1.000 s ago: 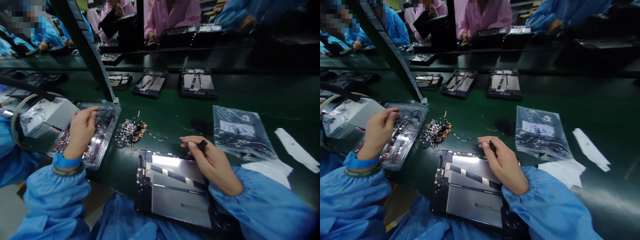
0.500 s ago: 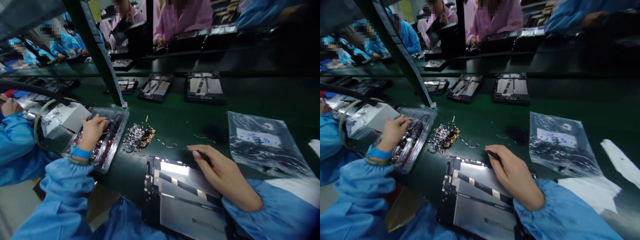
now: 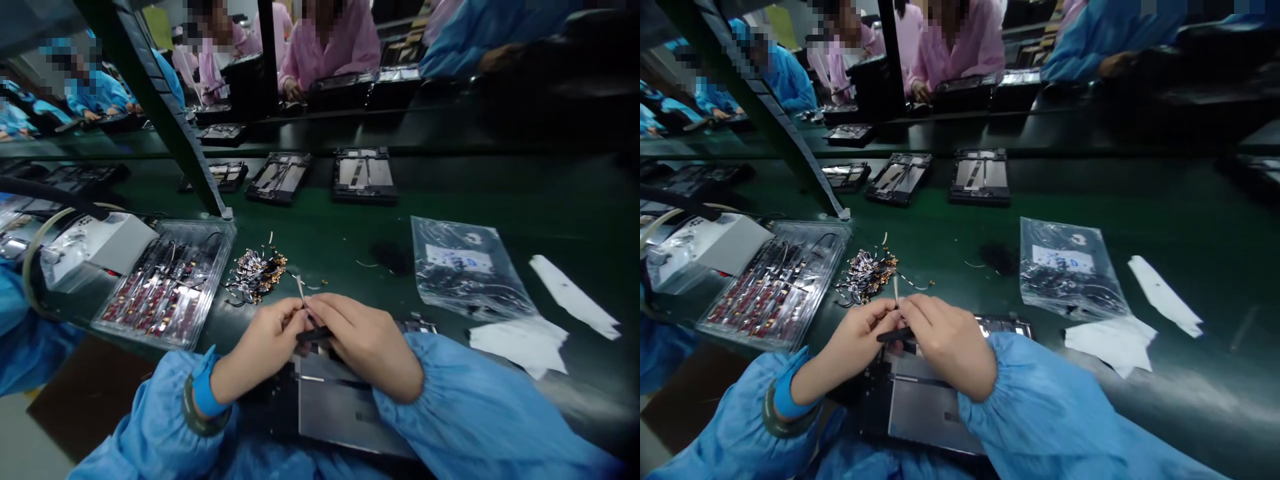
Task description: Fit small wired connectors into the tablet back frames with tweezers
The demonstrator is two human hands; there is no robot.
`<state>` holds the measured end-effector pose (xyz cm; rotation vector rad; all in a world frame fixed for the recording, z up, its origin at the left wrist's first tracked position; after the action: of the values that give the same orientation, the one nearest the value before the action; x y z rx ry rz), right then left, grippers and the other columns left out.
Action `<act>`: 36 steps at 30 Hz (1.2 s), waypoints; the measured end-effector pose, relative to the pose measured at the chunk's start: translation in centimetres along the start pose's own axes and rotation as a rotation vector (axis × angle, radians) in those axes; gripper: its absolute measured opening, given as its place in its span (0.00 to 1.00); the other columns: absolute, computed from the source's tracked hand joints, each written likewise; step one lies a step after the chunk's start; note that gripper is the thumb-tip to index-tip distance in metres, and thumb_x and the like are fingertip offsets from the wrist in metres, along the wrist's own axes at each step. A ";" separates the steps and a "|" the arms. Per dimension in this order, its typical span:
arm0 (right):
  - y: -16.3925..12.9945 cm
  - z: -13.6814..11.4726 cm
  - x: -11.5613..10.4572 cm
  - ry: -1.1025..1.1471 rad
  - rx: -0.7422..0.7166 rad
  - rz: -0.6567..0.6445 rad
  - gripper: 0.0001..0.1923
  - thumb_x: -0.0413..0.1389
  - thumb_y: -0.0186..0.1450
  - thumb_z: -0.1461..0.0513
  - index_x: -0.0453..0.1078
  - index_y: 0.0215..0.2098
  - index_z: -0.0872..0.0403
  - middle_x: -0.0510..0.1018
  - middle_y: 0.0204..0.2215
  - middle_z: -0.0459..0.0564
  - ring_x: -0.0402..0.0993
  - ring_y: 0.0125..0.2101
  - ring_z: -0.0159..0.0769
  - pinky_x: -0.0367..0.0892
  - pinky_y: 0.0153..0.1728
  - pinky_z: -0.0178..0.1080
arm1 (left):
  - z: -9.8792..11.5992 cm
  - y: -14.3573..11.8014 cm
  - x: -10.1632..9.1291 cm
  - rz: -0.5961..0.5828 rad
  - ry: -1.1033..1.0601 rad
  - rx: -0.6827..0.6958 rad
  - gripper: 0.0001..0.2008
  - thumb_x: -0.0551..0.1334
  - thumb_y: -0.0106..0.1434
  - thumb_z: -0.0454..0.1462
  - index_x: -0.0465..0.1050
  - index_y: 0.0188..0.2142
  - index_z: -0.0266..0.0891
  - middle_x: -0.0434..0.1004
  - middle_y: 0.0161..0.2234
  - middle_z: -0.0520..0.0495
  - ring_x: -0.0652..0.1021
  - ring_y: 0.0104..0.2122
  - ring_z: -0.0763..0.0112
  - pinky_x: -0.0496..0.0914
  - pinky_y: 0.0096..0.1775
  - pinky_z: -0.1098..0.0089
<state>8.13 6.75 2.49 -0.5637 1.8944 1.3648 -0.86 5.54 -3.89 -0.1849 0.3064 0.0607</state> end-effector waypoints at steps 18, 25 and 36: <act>-3.1 3.4 -0.8 0.309 0.330 -0.053 0.07 0.52 0.64 0.63 0.72 0.33 0.56 0.78 0.28 0.50 0.75 0.29 0.34 0.68 0.29 0.35 | -1.6 -1.4 2.3 -0.042 -0.863 -0.267 0.13 0.70 0.52 0.42 0.79 0.34 0.35 0.77 0.24 0.49 0.77 0.26 0.78 0.69 0.31 0.80; -2.8 6.0 1.2 0.833 0.862 0.020 0.12 0.54 0.61 0.56 0.76 0.34 0.54 0.82 0.30 0.50 0.78 0.31 0.38 0.72 0.32 0.38 | -2.0 -2.0 3.0 -0.048 -0.567 -0.227 0.18 0.68 0.53 0.48 0.78 0.33 0.34 0.80 0.28 0.45 0.78 0.28 0.74 0.71 0.34 0.76; -2.3 4.4 -0.3 0.748 0.740 0.140 0.09 0.56 0.62 0.59 0.77 0.32 0.55 0.81 0.25 0.49 0.77 0.24 0.34 0.71 0.22 0.33 | -1.1 -2.3 2.8 0.010 -0.383 -0.096 0.14 0.61 0.60 0.44 0.76 0.33 0.33 0.78 0.29 0.43 0.78 0.29 0.70 0.72 0.34 0.71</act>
<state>11.27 10.11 0.50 -0.5969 2.8666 0.4262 1.70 3.16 -5.33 -0.2619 -0.0772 0.1187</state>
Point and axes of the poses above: each hand's wrist, its own y-axis towards the middle knuckle, its own x-axis out of the palm, z = x × y, the point moved 9 cm from there along y, towards the middle knuckle
